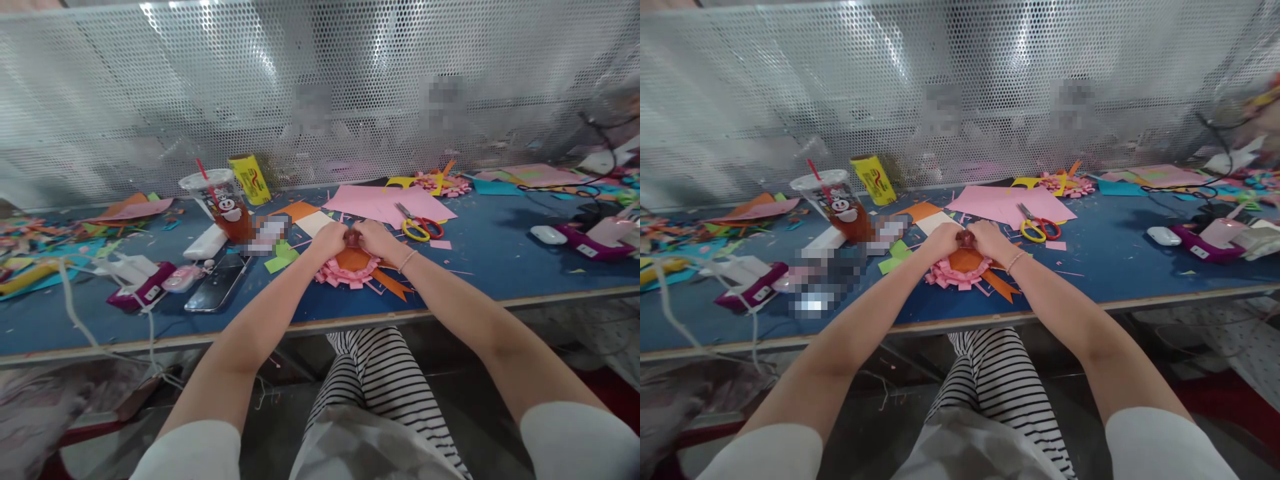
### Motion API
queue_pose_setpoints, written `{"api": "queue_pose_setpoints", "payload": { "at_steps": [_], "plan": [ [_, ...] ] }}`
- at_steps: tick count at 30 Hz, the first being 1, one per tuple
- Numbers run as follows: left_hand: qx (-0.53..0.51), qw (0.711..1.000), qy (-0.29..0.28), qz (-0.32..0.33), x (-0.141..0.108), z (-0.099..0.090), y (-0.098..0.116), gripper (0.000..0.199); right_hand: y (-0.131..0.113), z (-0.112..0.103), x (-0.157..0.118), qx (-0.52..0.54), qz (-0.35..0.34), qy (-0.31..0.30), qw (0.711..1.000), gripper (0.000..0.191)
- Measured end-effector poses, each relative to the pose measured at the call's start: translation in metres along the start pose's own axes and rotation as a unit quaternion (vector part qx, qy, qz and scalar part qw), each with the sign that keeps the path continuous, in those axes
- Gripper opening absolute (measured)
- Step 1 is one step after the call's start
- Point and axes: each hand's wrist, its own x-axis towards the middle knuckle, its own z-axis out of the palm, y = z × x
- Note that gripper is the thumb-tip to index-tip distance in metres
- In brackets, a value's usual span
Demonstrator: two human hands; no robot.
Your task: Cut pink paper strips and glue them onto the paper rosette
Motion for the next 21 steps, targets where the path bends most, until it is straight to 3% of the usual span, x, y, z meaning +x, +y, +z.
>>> {"api": "queue_pose_setpoints", "payload": {
  "at_steps": [9,21],
  "plan": [
    [0.008,1.000,-0.015,-0.026,0.000,0.000,0.008,0.022,-0.021,-0.006,-0.002,-0.140,-0.006,-0.037,0.990,0.022],
    [0.005,1.000,-0.030,0.004,0.000,-0.001,0.003,0.023,-0.025,-0.006,-0.005,-0.138,-0.003,-0.033,0.990,0.019]
  ]
}}
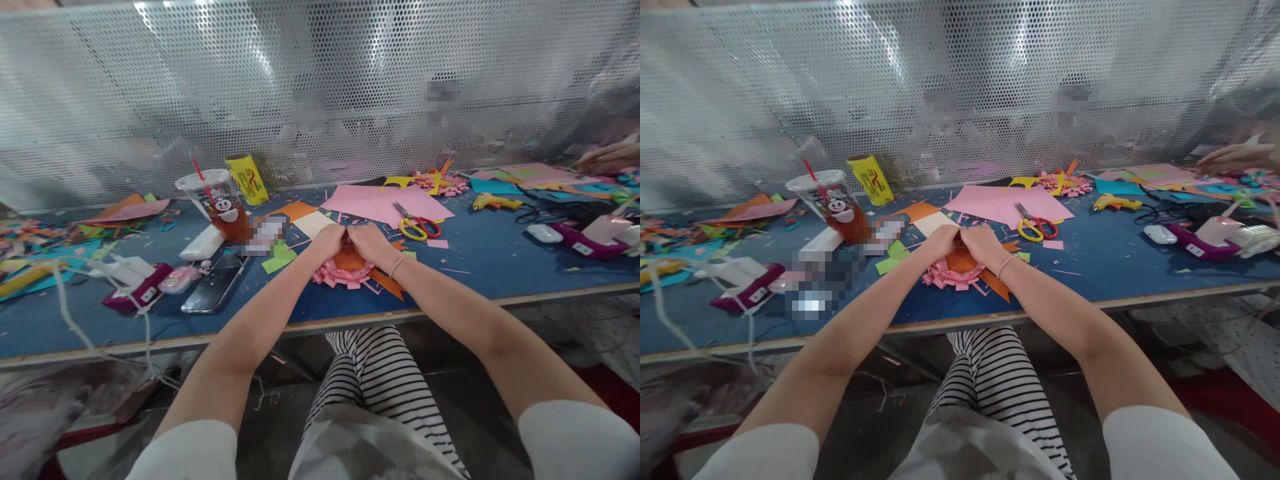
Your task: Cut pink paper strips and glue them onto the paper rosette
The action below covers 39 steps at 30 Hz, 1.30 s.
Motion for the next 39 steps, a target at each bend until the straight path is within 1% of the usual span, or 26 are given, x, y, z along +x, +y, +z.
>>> {"api": "queue_pose_setpoints", "payload": {
  "at_steps": [4,9,15,19,23,26,30,33,39],
  "plan": [
    [0.012,1.000,-0.009,0.022,-0.004,-0.002,-0.002,0.024,-0.001,-0.001,-0.002,0.018,-0.003,-0.008,1.000,0.019],
    [0.016,0.999,-0.005,0.040,-0.010,-0.005,-0.002,0.025,-0.004,-0.004,-0.005,0.022,-0.007,-0.025,0.999,0.020],
    [-0.028,0.998,-0.050,0.035,-0.016,-0.013,0.001,0.029,-0.003,-0.008,-0.010,0.015,-0.032,-0.033,0.999,0.022],
    [-0.059,0.995,-0.078,0.025,-0.018,-0.016,0.004,0.032,-0.002,-0.012,-0.013,0.018,-0.030,-0.050,0.998,0.023],
    [-0.025,0.996,-0.086,0.003,-0.022,-0.017,0.011,0.035,-0.002,-0.015,-0.015,0.023,-0.025,-0.058,0.998,0.024],
    [-0.002,0.996,-0.084,-0.016,-0.024,-0.018,0.016,0.034,-0.003,-0.015,-0.016,0.028,-0.027,-0.063,0.997,0.025],
    [0.013,0.997,-0.082,-0.008,-0.026,-0.019,0.019,0.030,-0.004,-0.014,-0.015,0.041,-0.030,-0.057,0.997,0.024],
    [0.029,0.996,-0.083,-0.010,-0.026,-0.020,0.021,0.030,-0.005,-0.013,-0.015,0.053,-0.020,-0.057,0.997,0.024],
    [0.045,0.994,-0.100,0.000,-0.025,-0.021,0.021,0.030,-0.003,-0.013,-0.015,0.086,-0.005,-0.060,0.994,0.029]
  ]
}}
